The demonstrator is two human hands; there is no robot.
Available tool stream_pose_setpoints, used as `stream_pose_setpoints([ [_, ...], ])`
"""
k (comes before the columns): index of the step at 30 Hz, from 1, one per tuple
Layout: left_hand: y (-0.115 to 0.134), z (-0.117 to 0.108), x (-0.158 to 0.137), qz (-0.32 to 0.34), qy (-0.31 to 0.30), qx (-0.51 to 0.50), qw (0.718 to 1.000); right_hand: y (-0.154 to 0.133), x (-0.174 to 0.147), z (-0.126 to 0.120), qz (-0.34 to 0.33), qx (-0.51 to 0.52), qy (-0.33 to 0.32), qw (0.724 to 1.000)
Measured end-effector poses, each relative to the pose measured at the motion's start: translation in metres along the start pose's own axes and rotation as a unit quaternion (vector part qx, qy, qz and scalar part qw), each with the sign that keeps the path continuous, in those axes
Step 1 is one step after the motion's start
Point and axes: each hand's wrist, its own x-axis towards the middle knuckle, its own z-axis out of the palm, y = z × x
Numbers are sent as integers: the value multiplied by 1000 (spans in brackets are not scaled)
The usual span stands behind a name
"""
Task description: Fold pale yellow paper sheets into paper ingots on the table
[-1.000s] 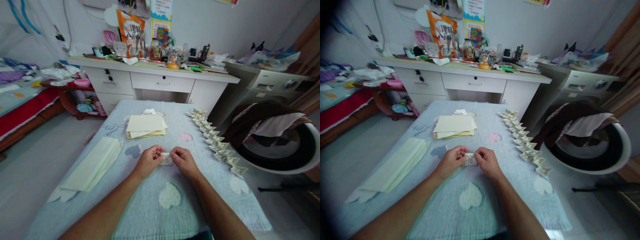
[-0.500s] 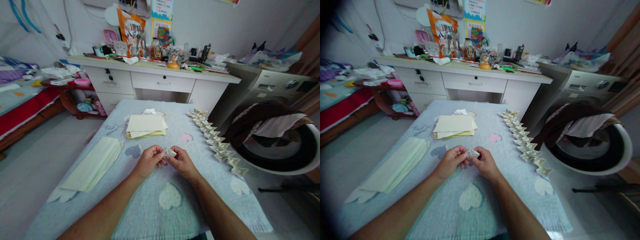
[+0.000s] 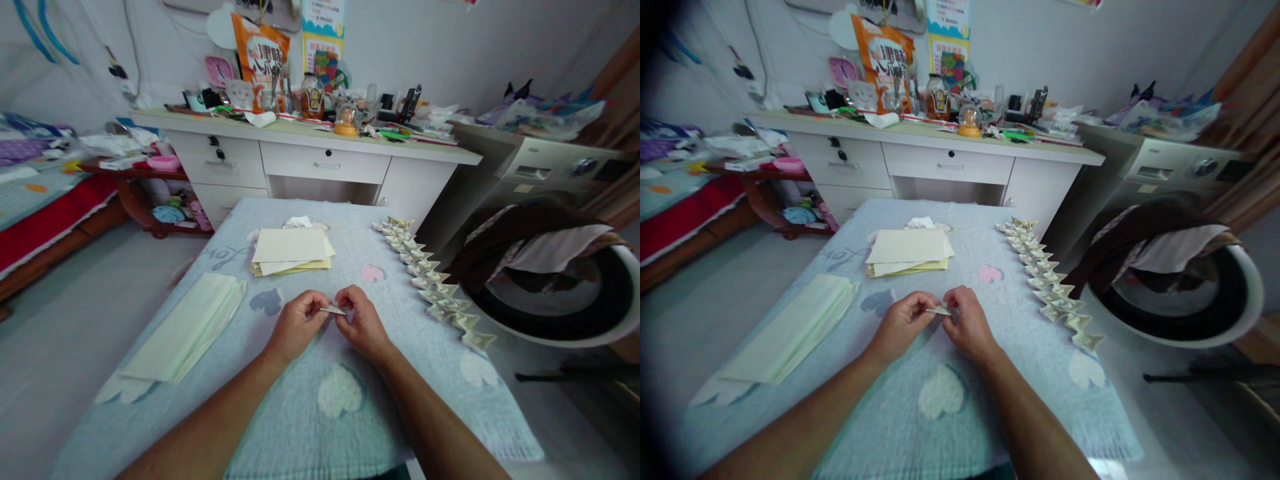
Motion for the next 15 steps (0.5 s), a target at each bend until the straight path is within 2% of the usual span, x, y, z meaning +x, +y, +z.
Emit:
stream_pose_setpoints([
  [3,0,1,2,8,-2,-6,1000,3,0,-1,-33,-21,-6,999],
  [7,3,2,1,43,8,110,993,8,-1,1,-52,-98,-26,994],
  [11,4,1,-2,77,-8,252,965,10,-3,4,-54,-164,-66,983],
  [15,3,-3,-4,98,-58,349,930,8,-4,2,-54,-182,-134,973],
])
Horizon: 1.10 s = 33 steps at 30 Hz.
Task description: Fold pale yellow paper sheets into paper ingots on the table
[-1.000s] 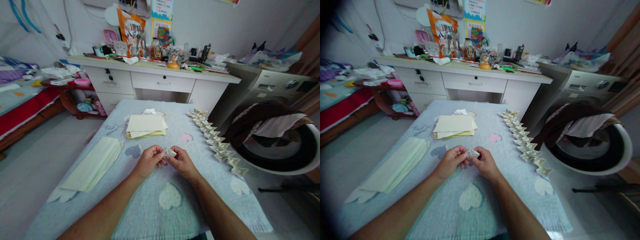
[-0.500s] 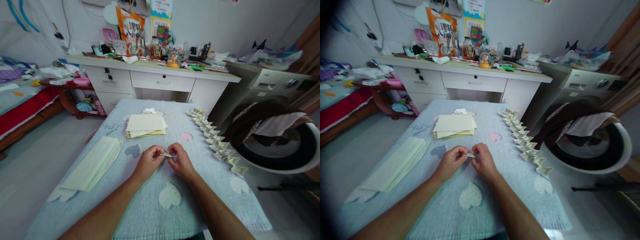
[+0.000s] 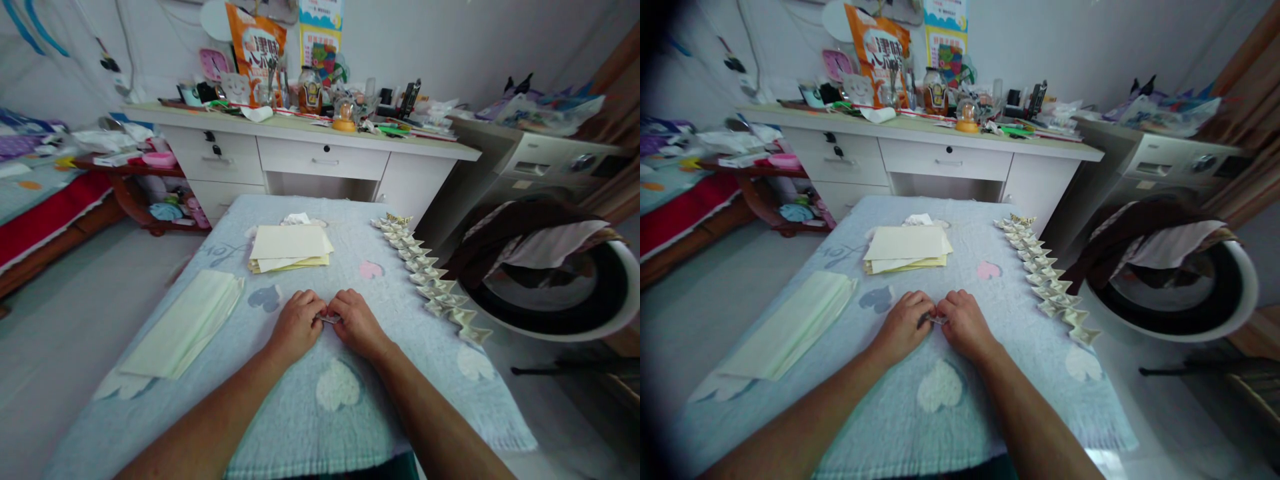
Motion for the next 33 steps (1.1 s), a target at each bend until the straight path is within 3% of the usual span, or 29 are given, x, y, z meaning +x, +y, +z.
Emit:
stream_pose_setpoints([
  [9,0,-7,-3,33,-50,8,998,2,-4,-11,21,35,-27,999],
  [24,-5,-7,0,-7,-53,-17,998,14,-3,-12,15,57,-28,998],
  [33,-6,-8,2,4,-53,-5,999,4,-2,-16,60,23,-44,997],
])
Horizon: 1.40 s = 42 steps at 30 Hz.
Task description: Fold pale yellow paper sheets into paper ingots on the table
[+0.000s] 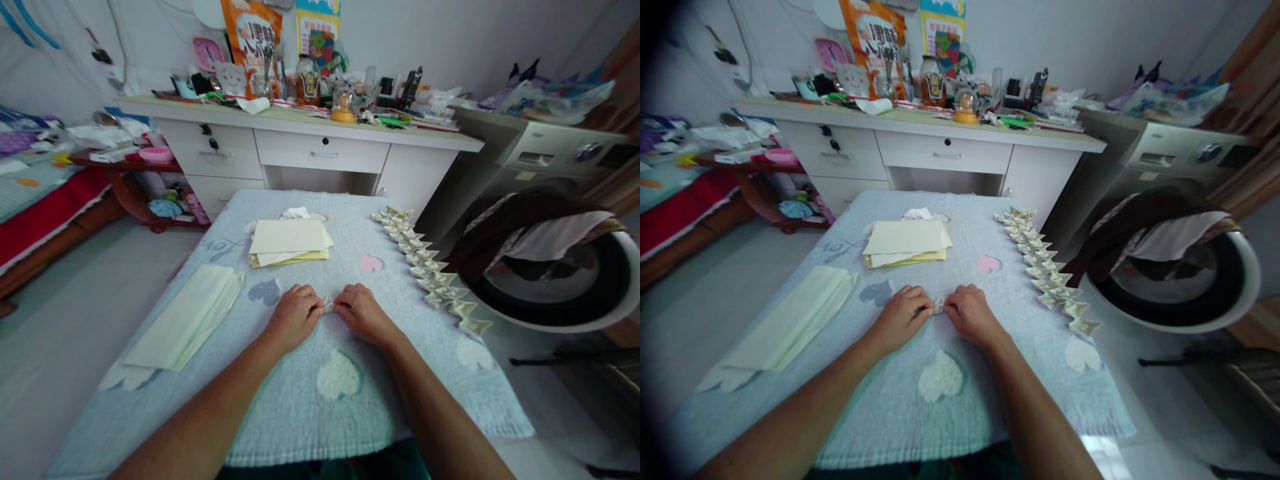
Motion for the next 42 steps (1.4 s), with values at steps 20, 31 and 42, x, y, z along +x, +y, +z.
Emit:
stream_pose_setpoints([
  [20,-2,-3,-1,16,-30,24,999,-7,0,6,1,-7,-13,1000],
  [31,-4,-1,0,-13,-10,28,999,-7,4,10,31,-15,-9,999],
  [42,-5,1,3,-33,-12,44,998,-4,2,4,61,39,16,997],
])
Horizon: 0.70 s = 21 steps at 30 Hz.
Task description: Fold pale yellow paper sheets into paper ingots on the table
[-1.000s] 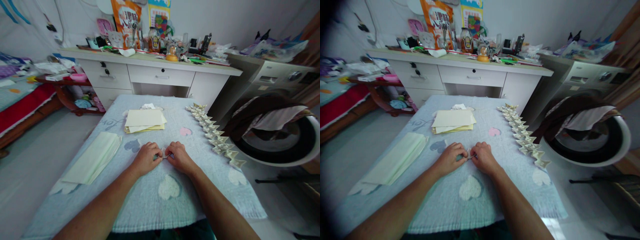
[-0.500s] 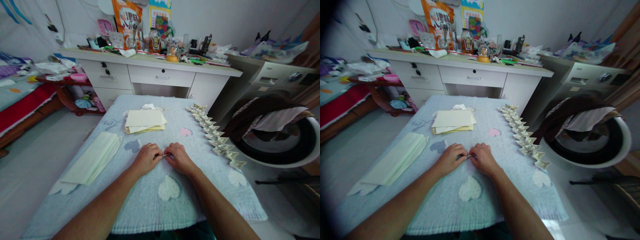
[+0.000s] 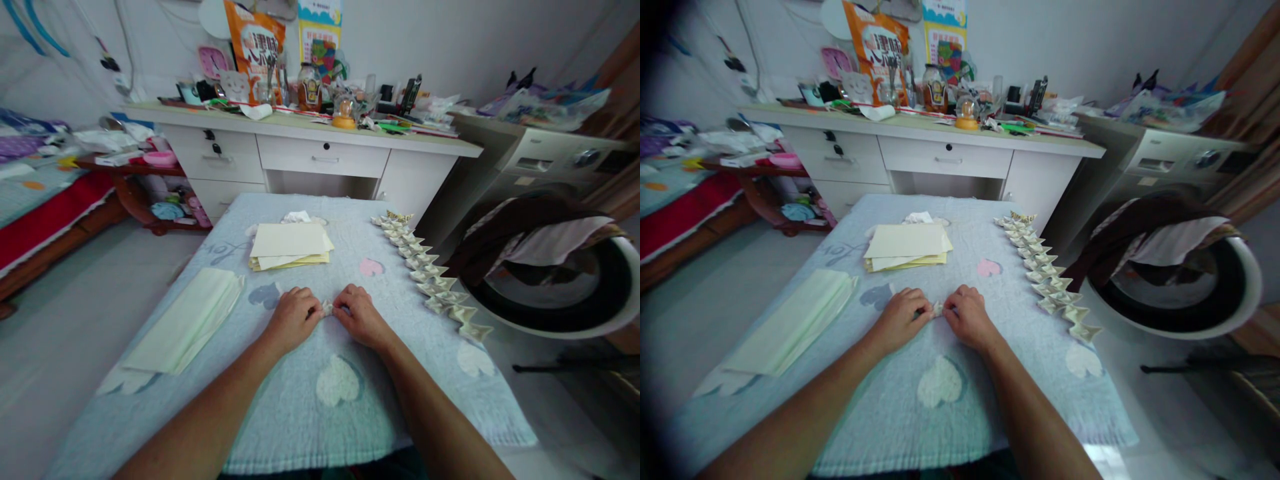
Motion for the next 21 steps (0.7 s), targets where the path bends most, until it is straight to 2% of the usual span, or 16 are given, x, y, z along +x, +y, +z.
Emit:
stream_pose_setpoints([
  [14,3,-1,0,-9,0,8,1000,-10,5,9,3,-97,-31,995],
  [21,6,0,-1,-22,-1,22,1000,-3,2,0,30,-32,-17,999],
])
